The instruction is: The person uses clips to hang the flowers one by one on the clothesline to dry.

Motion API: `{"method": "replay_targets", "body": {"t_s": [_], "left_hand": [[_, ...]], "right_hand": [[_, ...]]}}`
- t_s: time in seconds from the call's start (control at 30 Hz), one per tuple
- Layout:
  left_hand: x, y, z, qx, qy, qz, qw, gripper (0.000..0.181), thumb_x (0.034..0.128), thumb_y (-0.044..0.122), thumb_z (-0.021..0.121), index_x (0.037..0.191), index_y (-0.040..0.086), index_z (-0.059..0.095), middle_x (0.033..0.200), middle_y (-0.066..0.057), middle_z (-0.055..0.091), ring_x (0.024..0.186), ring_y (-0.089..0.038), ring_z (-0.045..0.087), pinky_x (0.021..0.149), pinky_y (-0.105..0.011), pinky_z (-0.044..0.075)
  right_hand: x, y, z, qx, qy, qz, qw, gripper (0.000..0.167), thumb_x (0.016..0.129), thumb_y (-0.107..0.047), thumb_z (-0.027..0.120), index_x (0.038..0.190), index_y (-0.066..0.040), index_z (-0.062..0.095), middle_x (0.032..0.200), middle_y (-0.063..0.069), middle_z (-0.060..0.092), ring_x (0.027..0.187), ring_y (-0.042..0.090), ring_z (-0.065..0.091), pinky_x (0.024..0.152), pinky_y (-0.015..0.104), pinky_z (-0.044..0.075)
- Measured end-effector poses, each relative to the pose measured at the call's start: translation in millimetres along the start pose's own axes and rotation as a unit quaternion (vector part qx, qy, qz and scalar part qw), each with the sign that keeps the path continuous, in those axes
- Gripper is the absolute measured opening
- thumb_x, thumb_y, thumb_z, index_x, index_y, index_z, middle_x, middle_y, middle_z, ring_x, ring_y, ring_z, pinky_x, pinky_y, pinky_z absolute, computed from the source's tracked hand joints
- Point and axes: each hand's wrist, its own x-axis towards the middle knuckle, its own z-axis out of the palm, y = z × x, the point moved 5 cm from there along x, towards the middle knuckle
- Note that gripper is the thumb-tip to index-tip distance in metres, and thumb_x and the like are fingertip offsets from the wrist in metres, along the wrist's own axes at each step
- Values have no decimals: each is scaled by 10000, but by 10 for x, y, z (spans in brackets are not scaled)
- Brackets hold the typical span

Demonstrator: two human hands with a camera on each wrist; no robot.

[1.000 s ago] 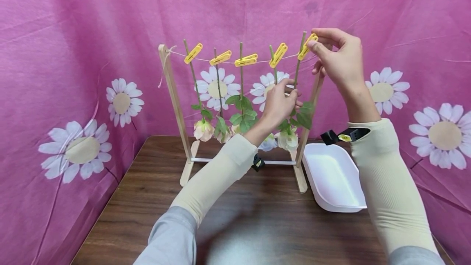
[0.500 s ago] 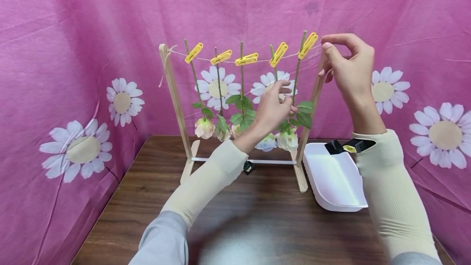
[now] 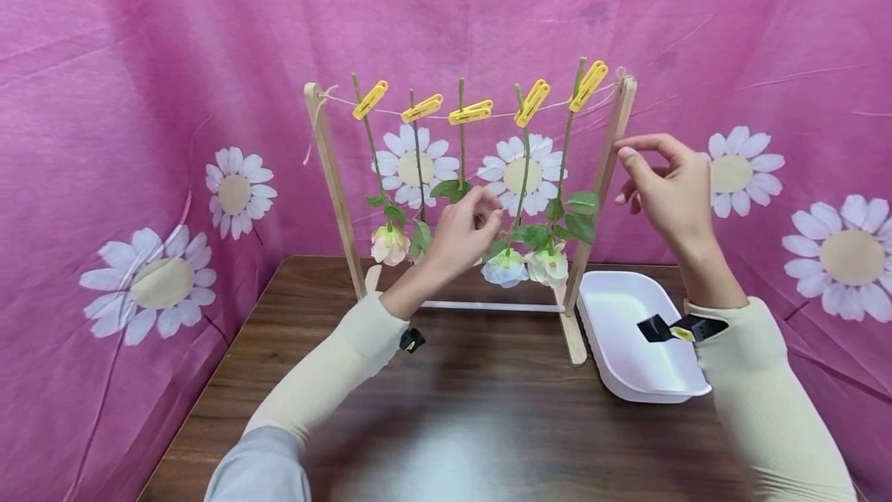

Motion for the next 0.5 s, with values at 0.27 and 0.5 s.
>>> {"method": "replay_targets", "body": {"t_s": [0.27, 0.5], "left_hand": [[-344, -348, -377, -115, -46, -129, 9998, 85, 1058, 150, 658, 1080, 70, 641, 705, -134, 691, 527, -277, 647, 503, -280, 531], [-671, -739, -813, -302, 220, -458, 9983, 129, 1051, 142, 684, 1105, 26, 705, 658, -142, 670, 503, -194, 621, 477, -306, 564]], "right_hand": [[-261, 402, -168, -810, -159, 137, 9965, 213, 1043, -185, 697, 1167, -29, 771, 672, -232, 701, 412, 46, 595, 376, 195, 435], [-460, 787, -301, -2068, -366, -100, 9776, 211, 1040, -236, 707, 1152, -77, 787, 715, -287, 643, 449, -42, 592, 397, 174, 416]]}}
